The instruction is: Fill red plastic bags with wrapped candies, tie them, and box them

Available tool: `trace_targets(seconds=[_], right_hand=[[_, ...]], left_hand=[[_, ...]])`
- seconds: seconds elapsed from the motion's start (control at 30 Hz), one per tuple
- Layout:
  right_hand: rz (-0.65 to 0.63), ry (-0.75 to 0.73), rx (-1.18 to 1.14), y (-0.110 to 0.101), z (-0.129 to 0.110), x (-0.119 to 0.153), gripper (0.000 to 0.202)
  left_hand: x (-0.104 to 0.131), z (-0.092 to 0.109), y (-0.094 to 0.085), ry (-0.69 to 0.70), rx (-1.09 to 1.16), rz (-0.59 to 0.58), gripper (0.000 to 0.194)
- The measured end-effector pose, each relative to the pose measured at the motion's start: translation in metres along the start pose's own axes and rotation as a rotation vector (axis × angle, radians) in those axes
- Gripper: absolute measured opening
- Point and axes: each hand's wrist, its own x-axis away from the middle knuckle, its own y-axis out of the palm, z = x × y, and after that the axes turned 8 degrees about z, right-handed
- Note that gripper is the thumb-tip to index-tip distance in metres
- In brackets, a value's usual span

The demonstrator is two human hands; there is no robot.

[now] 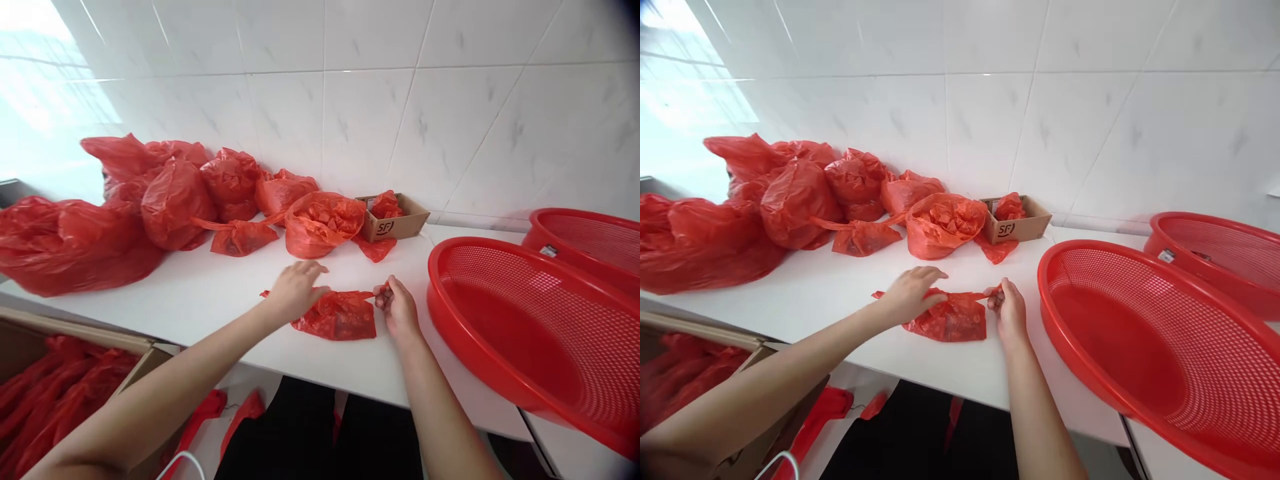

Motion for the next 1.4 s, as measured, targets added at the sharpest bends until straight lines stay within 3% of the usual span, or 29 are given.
trace_targets(seconds=[0.07,0.17,0.23,0.4,0.47,0.53,0.67,0.8,0.97,1.07,1.13,1.3,1.4], right_hand=[[0.021,0.008,-0.008,-0.002,-0.001,0.001,0.037],[0.067,0.003,-0.030,-0.004,-0.001,0.001,0.034],[0.089,0.005,-0.040,-0.004,-0.001,0.001,0.032],[0.098,0.022,-0.021,-0.003,0.001,-0.001,0.028],[0.095,0.022,-0.010,-0.002,0.001,-0.002,0.028],[0.098,0.016,-0.003,-0.002,0.001,-0.002,0.028],[0.101,-0.006,0.009,-0.002,0.002,-0.001,0.030],[0.094,-0.026,0.018,-0.003,0.003,0.000,0.031],[0.081,-0.041,0.035,-0.003,0.004,0.000,0.029],[0.079,-0.049,0.041,-0.002,0.005,0.000,0.029],[0.078,-0.051,0.047,-0.002,0.005,-0.001,0.029],[0.059,-0.044,0.064,-0.004,0.006,-0.004,0.030],[0.046,-0.040,0.071,-0.004,0.006,-0.005,0.029]], left_hand=[[-0.006,0.013,0.009,0.048,0.049,-0.083,0.035],[-0.013,0.007,0.002,0.049,0.122,-0.194,0.024],[-0.016,-0.010,-0.019,0.040,0.170,-0.233,0.025],[-0.022,-0.069,-0.095,-0.066,0.156,-0.215,0.031],[-0.024,-0.094,-0.115,-0.114,0.116,-0.207,0.031],[-0.028,-0.118,-0.125,-0.151,0.069,-0.206,0.031],[-0.036,-0.159,-0.122,-0.219,-0.081,-0.173,0.028],[-0.046,-0.185,-0.114,-0.272,-0.292,-0.081,0.026],[-0.058,-0.195,-0.106,-0.238,-0.473,0.009,0.044],[-0.067,-0.198,-0.098,-0.158,-0.483,-0.046,0.074],[-0.074,-0.200,-0.094,-0.142,-0.487,-0.094,0.080],[-0.092,-0.205,-0.102,-0.154,-0.507,-0.127,0.037],[-0.098,-0.210,-0.111,-0.174,-0.507,-0.067,0.039]])
